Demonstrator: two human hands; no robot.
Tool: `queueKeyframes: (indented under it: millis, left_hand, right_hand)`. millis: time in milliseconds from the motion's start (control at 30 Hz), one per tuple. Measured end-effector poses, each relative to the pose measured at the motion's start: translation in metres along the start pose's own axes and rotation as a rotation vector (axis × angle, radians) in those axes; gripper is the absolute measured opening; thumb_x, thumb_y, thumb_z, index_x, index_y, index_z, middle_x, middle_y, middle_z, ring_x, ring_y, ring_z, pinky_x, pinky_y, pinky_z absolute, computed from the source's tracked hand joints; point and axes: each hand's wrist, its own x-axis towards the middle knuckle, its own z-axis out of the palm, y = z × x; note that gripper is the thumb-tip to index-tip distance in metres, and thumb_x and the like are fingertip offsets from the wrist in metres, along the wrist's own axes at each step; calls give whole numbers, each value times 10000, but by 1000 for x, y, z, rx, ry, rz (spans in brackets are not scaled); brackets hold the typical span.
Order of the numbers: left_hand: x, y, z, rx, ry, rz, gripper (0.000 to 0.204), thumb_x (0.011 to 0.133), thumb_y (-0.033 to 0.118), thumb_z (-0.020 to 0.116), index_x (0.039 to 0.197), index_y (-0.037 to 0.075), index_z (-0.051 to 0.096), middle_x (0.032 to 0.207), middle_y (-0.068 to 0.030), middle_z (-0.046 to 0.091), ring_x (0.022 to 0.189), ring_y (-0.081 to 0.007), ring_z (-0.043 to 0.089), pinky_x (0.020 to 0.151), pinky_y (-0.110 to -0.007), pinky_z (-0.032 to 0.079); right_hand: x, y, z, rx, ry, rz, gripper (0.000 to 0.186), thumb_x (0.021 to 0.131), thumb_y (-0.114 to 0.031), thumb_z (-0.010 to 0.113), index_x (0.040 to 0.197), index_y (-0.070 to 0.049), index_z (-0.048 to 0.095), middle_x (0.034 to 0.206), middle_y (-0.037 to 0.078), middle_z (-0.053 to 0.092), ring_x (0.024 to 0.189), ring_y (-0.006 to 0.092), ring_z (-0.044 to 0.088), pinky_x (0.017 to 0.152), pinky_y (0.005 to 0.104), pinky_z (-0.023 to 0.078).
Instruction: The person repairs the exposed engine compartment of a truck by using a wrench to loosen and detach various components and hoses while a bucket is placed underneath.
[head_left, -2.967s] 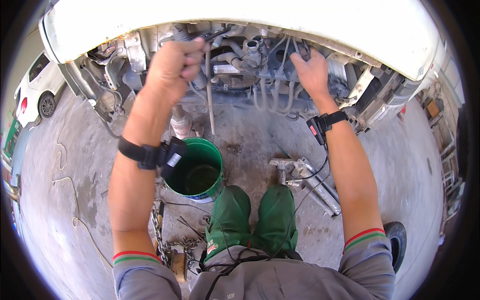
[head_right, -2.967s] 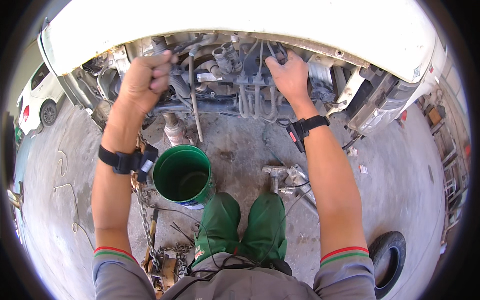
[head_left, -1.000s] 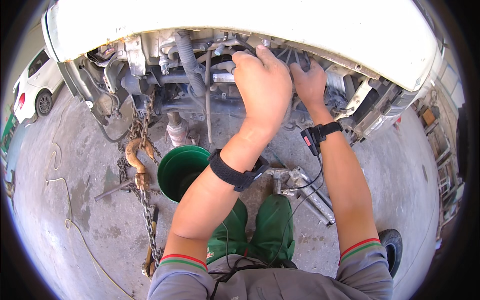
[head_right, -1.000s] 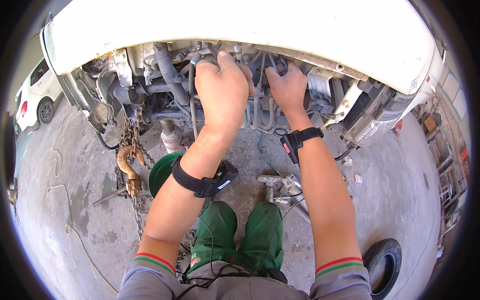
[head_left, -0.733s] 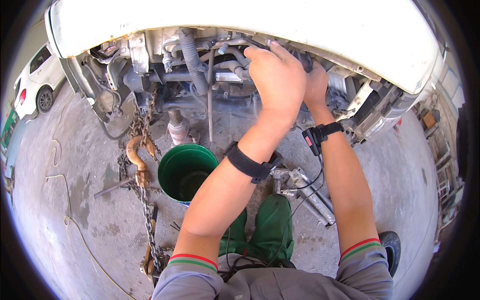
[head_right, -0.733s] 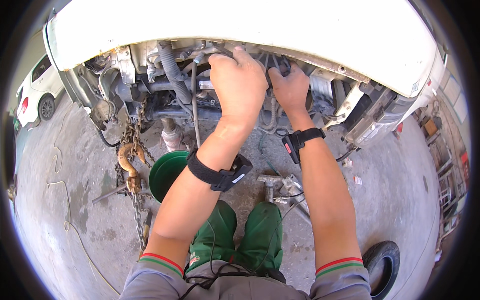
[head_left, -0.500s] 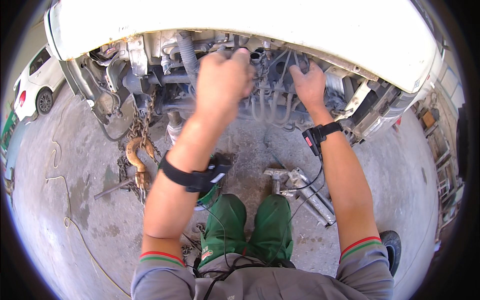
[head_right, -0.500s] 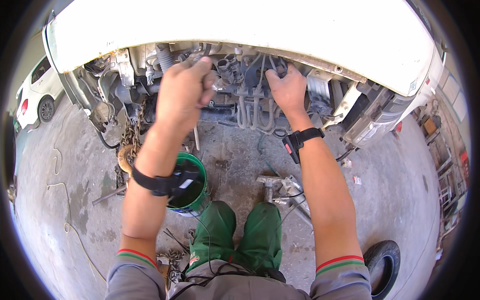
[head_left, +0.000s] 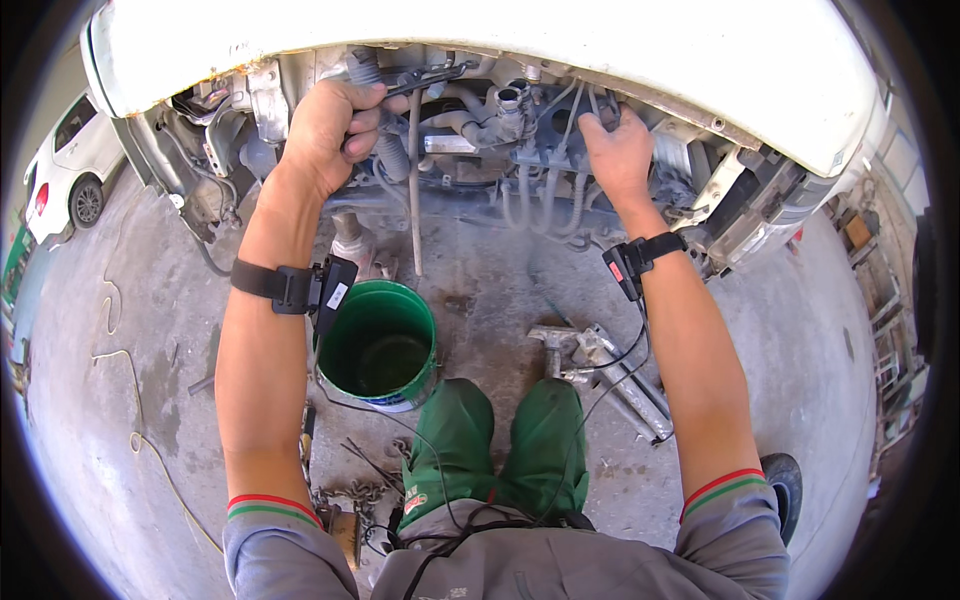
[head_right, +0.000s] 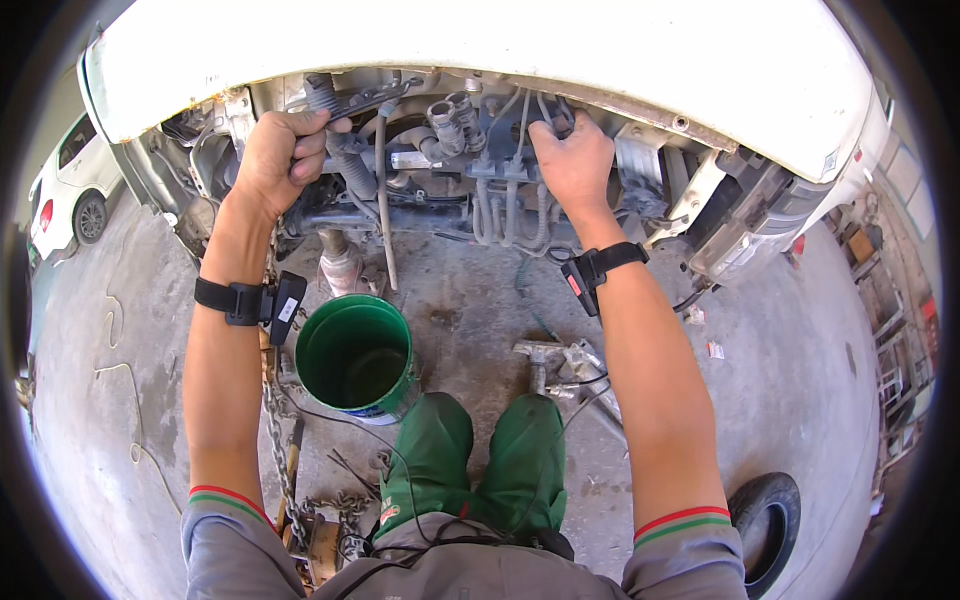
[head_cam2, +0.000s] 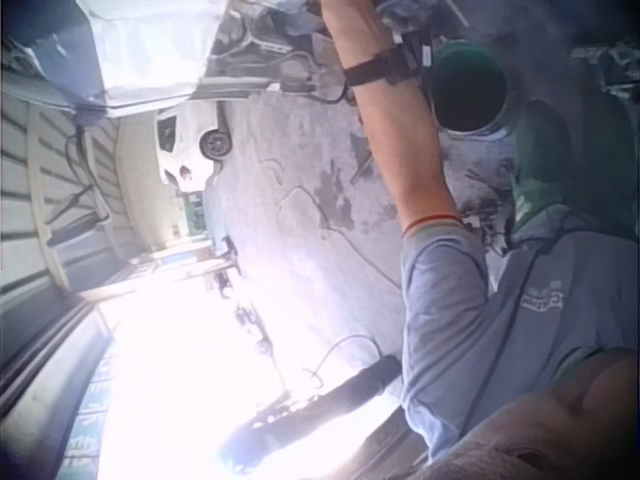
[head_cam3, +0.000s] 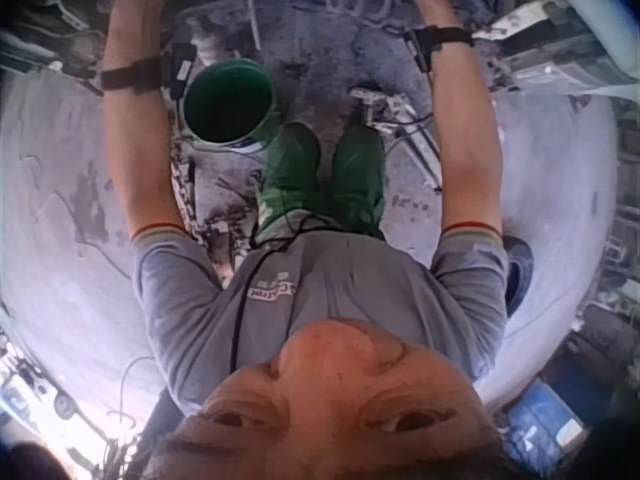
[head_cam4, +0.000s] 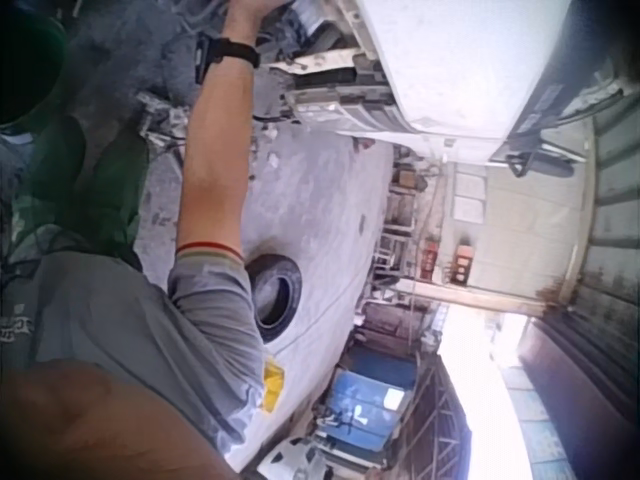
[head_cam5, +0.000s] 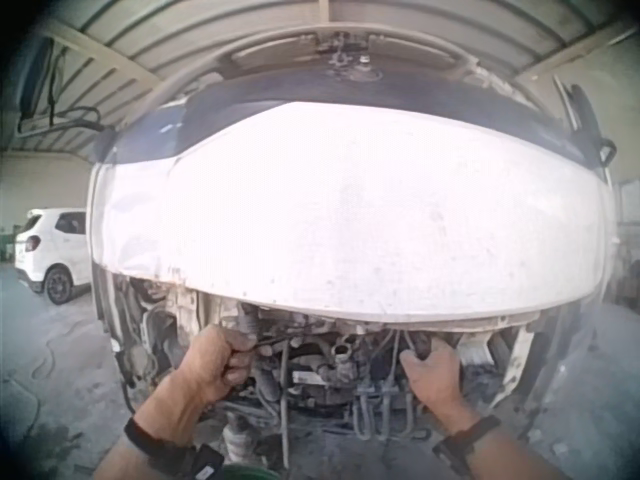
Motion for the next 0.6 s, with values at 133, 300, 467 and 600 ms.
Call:
queueKeyframes:
  millis: [133,300,467,600]
  left_hand:
    - [-8,-6,5,-98,74,-14,252,1004,134,479,959,-78,609,571,39,363,458,-85,299,437,-228,237]
    - [-28,-13,42,-138,119,103,245,981,154,541,955,-84,593,636,4,425,534,-105,389,455,-240,252]
    - [-40,-22,91,-48,150,240,232,1003,170,520,833,20,571,694,-29,560,548,-125,528,447,-246,342]
    - [-36,-35,127,8,246,394,338,1014,165,426,745,9,557,611,-69,571,484,-124,481,464,-265,380]
  right_hand:
    - [-1,-9,-2,24,-15,30,376,762,-283,680,863,76,630,718,210,656,668,319,635,694,397,511]
    - [-1,-8,-2,16,15,-4,402,756,-296,682,864,86,621,716,238,640,669,351,628,692,410,509]
    - [-2,-11,-6,18,22,4,416,752,-297,681,849,100,608,709,259,627,670,395,617,688,425,507]
    - [-2,-13,-5,-7,14,-7,414,754,-292,678,836,107,601,711,272,624,685,428,613,692,440,505]
